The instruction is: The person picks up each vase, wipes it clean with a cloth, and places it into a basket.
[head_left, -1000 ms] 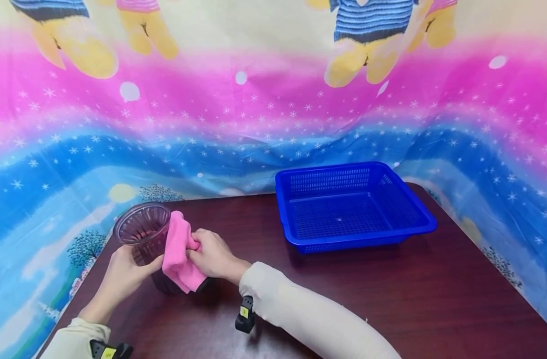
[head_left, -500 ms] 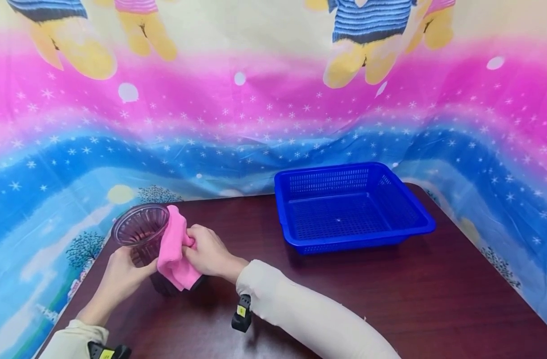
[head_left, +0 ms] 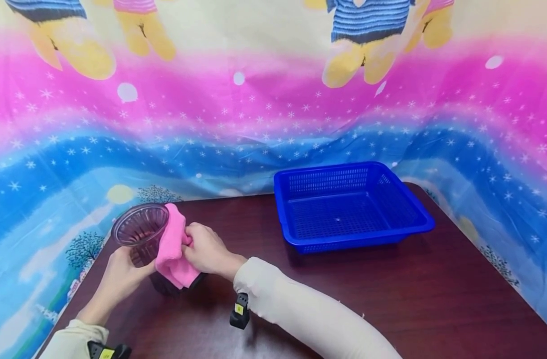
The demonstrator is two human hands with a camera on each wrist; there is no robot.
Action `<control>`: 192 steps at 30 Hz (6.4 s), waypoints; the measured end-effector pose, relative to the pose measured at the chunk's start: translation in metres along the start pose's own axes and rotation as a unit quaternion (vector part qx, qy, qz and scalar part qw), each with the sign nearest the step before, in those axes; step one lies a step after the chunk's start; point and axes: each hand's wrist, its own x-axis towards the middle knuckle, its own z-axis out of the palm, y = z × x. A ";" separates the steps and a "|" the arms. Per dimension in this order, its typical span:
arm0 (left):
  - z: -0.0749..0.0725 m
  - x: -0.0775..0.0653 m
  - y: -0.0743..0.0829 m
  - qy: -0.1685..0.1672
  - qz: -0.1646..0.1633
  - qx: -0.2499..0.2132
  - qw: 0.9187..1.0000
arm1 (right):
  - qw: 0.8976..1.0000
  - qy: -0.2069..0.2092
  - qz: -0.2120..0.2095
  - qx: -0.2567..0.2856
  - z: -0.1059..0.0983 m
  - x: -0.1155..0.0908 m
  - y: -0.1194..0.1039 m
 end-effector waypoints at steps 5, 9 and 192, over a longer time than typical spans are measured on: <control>0.000 -0.002 0.000 -0.001 -0.003 0.007 1.000 | 0.999 -0.009 0.018 -0.043 0.001 0.001 -0.003; 0.000 -0.002 -0.001 0.004 0.002 0.012 1.000 | 0.997 -0.015 0.026 -0.072 0.000 0.002 -0.006; 0.001 -0.002 0.002 0.006 -0.010 0.023 1.000 | 0.989 -0.047 0.050 -0.133 0.046 -0.023 0.063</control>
